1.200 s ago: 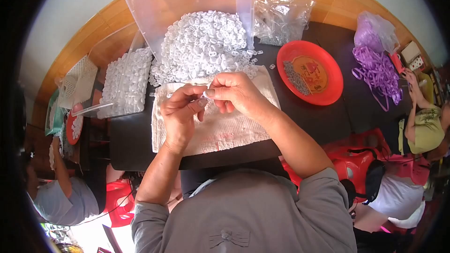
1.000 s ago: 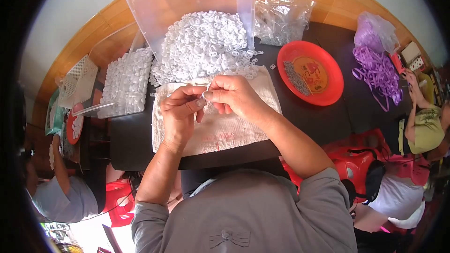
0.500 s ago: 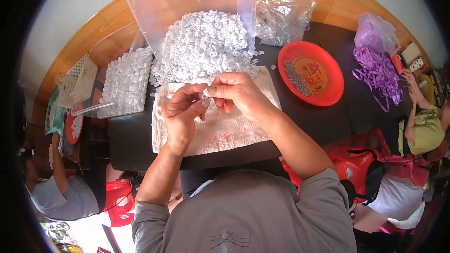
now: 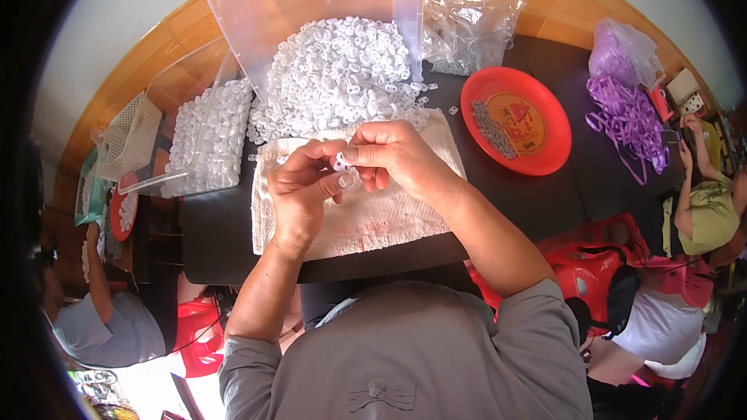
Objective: The recorder is assembling small white plastic components by hand at a workbench.
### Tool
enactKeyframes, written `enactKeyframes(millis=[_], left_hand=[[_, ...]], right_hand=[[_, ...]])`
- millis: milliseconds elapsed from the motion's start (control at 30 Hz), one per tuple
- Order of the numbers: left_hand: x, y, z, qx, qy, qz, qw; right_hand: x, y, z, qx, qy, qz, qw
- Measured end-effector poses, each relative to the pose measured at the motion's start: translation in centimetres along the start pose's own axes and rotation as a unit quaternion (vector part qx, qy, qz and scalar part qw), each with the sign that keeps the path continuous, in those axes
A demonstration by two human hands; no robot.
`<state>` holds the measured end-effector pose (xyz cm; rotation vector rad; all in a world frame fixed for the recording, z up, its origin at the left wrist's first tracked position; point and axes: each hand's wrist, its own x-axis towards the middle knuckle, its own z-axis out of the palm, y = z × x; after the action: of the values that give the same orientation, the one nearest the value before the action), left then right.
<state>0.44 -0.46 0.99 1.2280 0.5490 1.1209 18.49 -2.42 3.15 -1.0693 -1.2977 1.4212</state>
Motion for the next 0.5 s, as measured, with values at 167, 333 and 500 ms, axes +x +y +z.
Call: enactKeyframes(millis=[167,333,500], left_hand=[[0.02,-0.41,-0.71,0.040,-0.013,-0.002,0.999],[-0.38,0.07,-0.62,0.032,-0.017,-0.019,0.999],[-0.43,0.41,-0.51,0.034,-0.021,-0.024,0.999]], right_hand=[[-0.07,-0.18,-0.20,0.014,-0.034,0.000,0.999],[-0.09,-0.15,-0.24,0.034,-0.056,0.018,0.998],[-0.11,0.06,-0.10,0.068,-0.065,0.027,0.995]])
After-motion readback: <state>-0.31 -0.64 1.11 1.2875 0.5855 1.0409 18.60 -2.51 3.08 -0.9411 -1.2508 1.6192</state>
